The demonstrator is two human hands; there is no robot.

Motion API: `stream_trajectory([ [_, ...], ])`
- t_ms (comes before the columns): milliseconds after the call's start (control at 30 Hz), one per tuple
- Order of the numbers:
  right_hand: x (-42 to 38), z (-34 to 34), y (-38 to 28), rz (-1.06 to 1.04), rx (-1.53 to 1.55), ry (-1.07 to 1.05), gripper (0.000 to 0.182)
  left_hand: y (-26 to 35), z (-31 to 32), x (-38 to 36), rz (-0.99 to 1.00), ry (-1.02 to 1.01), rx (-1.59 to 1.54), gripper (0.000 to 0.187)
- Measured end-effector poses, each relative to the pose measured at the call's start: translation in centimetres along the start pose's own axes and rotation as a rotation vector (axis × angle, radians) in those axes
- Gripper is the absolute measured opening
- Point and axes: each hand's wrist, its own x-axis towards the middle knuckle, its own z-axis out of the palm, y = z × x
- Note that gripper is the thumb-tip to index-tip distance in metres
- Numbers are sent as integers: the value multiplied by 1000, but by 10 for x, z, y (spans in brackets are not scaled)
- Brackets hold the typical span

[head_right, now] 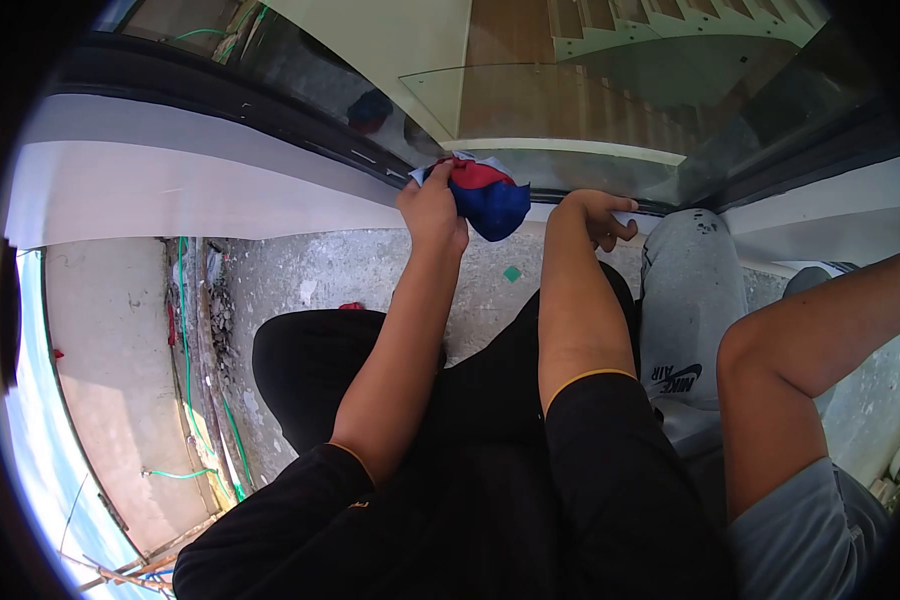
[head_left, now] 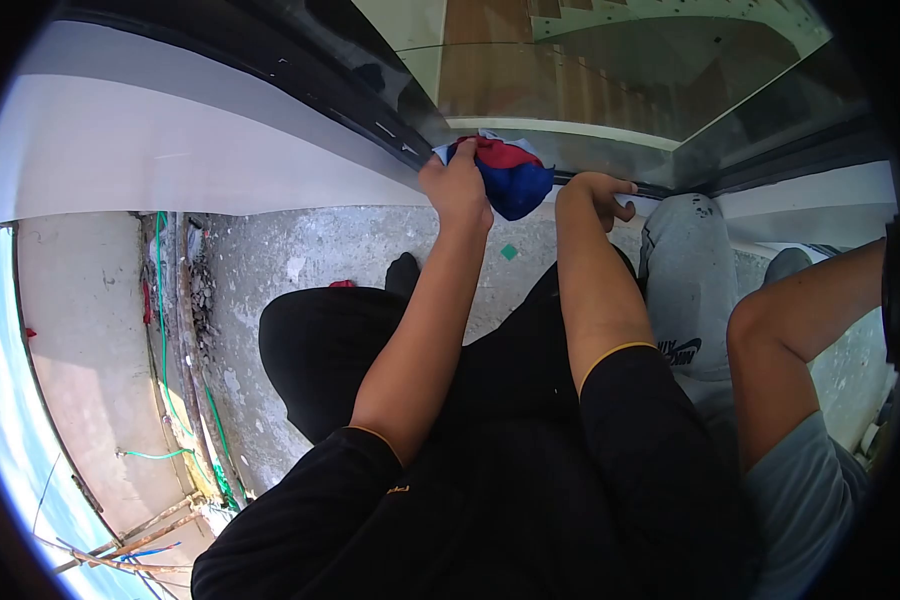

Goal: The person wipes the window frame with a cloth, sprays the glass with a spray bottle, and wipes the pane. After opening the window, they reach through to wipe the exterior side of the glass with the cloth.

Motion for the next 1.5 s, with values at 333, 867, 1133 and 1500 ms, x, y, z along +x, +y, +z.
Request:
stream_trajectory([
  [333,-11,-15,-8,-27,19,-18,62,41,10,-6,522,-30,560,20],
  [867,-8,-23,-9,-32,-86,-55,58,55,18,-18,315,-147,254,14],
  [1133,-8,-23,-15,41,-63,-140,59,43,9,-4,442,-123,515,20],
  [1500,-74,-177,3,-849,23,-1588,40,40,-23,-22,111,-605,939,13],
])
